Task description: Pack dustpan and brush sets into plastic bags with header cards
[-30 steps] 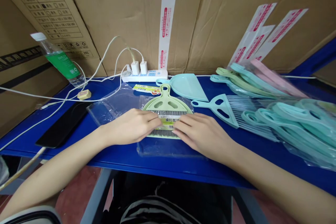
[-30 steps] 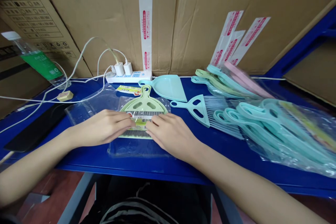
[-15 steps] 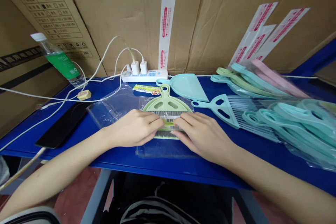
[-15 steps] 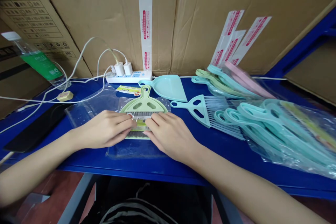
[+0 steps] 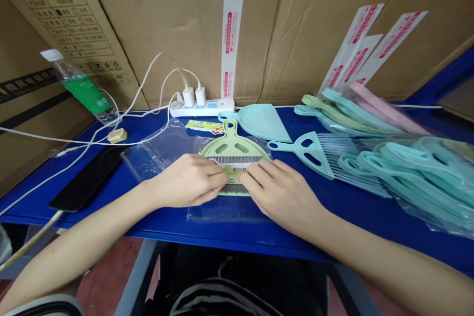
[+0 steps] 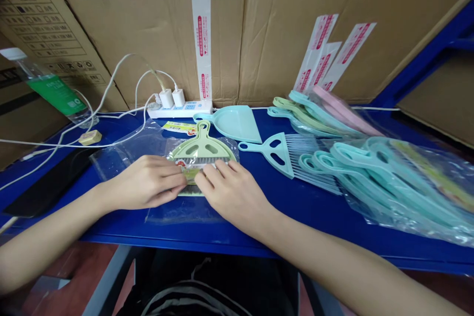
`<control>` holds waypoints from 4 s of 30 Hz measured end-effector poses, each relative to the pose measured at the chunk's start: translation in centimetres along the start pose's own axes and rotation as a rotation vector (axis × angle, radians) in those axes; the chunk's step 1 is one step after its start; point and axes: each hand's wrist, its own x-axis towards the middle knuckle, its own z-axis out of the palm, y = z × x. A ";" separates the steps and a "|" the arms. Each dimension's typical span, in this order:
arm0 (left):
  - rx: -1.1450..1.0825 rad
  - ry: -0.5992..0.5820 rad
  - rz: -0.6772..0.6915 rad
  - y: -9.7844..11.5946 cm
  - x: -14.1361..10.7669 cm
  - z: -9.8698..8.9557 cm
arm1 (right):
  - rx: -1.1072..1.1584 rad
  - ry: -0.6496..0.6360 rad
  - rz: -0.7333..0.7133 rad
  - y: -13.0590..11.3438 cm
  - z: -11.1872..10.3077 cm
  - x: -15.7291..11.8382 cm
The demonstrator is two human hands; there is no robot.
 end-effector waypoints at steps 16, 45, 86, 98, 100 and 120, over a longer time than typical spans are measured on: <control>-0.385 -0.308 -0.157 -0.8 -0.8 -1.0 | 0.378 -0.384 0.154 1.4 -1.6 -1.2; -0.277 -0.356 -0.055 -0.2 -0.2 -0.4 | 0.467 -0.501 0.058 1.9 -1.7 -1.2; -0.260 -0.428 -0.336 -1.4 -2.8 -3.2 | 0.418 -0.498 0.148 5.8 -3.0 -3.6; -0.332 -0.442 -0.238 -1.6 -2.4 -3.6 | 0.524 -0.557 0.115 5.6 -3.7 -1.7; -0.324 -0.443 -0.252 -1.4 -2.5 -3.3 | 0.489 -0.532 0.091 5.5 -3.7 -1.7; -0.516 -0.437 -0.124 -1.3 -1.5 -3.0 | 0.390 -0.428 -0.016 3.9 -3.7 -2.2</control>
